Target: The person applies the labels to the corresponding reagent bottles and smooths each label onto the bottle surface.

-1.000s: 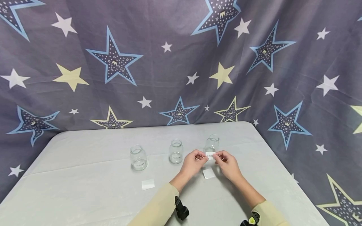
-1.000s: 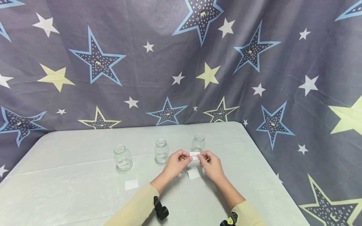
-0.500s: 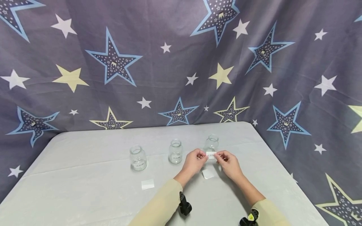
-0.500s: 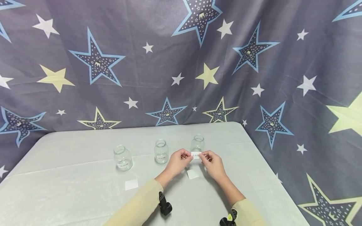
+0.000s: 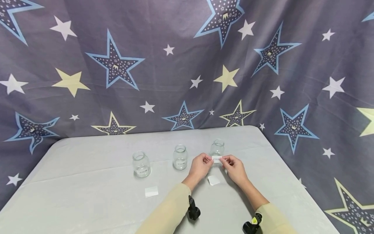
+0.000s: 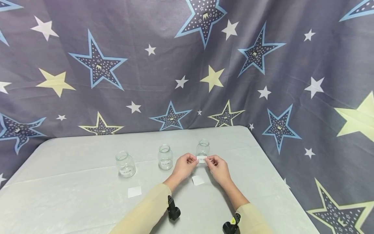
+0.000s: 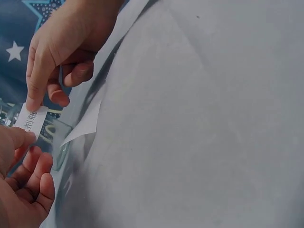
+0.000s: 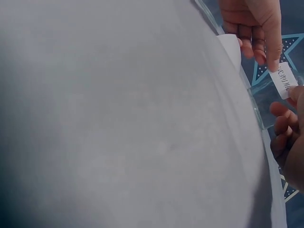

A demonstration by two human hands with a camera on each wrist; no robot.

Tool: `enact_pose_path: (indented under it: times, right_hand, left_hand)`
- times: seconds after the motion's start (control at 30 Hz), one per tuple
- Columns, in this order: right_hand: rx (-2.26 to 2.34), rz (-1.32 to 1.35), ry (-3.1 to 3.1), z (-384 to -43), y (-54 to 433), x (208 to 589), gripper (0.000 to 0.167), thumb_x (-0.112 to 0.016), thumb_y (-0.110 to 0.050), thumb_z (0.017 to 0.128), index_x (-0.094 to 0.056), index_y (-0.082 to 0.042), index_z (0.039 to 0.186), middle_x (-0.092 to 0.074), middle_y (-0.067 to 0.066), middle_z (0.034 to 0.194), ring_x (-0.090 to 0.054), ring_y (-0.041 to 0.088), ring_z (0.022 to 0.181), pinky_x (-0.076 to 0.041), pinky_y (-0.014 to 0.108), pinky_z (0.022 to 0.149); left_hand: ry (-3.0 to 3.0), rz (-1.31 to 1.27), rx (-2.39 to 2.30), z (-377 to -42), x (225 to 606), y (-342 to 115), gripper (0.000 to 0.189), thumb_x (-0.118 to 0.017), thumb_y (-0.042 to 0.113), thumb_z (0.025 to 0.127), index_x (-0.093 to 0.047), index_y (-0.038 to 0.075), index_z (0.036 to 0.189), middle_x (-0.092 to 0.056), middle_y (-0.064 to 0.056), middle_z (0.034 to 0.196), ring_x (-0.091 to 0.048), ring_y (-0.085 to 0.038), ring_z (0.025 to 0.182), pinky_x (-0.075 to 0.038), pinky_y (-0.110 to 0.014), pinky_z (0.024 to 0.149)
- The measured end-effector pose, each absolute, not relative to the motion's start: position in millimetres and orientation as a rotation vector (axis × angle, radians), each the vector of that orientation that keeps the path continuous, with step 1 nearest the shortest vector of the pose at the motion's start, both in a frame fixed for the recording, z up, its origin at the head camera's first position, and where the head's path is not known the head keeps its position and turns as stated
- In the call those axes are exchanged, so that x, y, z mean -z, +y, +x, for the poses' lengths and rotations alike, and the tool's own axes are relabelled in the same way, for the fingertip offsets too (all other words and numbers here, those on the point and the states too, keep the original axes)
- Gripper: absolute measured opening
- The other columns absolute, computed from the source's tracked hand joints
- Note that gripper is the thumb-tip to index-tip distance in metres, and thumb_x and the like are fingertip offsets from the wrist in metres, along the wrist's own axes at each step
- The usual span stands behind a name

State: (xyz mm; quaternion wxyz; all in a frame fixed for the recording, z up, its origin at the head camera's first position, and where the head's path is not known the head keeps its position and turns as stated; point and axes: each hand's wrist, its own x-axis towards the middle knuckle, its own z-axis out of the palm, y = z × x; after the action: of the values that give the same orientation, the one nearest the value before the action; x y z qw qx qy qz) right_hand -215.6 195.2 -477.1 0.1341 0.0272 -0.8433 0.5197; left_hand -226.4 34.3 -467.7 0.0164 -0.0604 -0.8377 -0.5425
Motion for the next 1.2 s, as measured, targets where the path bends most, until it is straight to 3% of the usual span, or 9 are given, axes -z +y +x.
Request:
enact_pose_path:
  times: [1.2]
  right_hand:
    - [-1.470,-0.059,-2.394,-223.3,196.8,479.4,0.018,-0.069,-0.021,0.084,-0.067,-0.004,0.085,-0.062,0.007,0.065,-0.048,0.004,0.053,-0.036,0.017,0.047]
  left_hand:
    - [-2.665,-0.153,1.608,-236.3,466.9,40.8,0.010,-0.066,0.021,0.085,-0.063,0.011,0.088,-0.061,0.000,0.076,-0.051,-0.007,0.065,-0.042,-0.018,0.057]
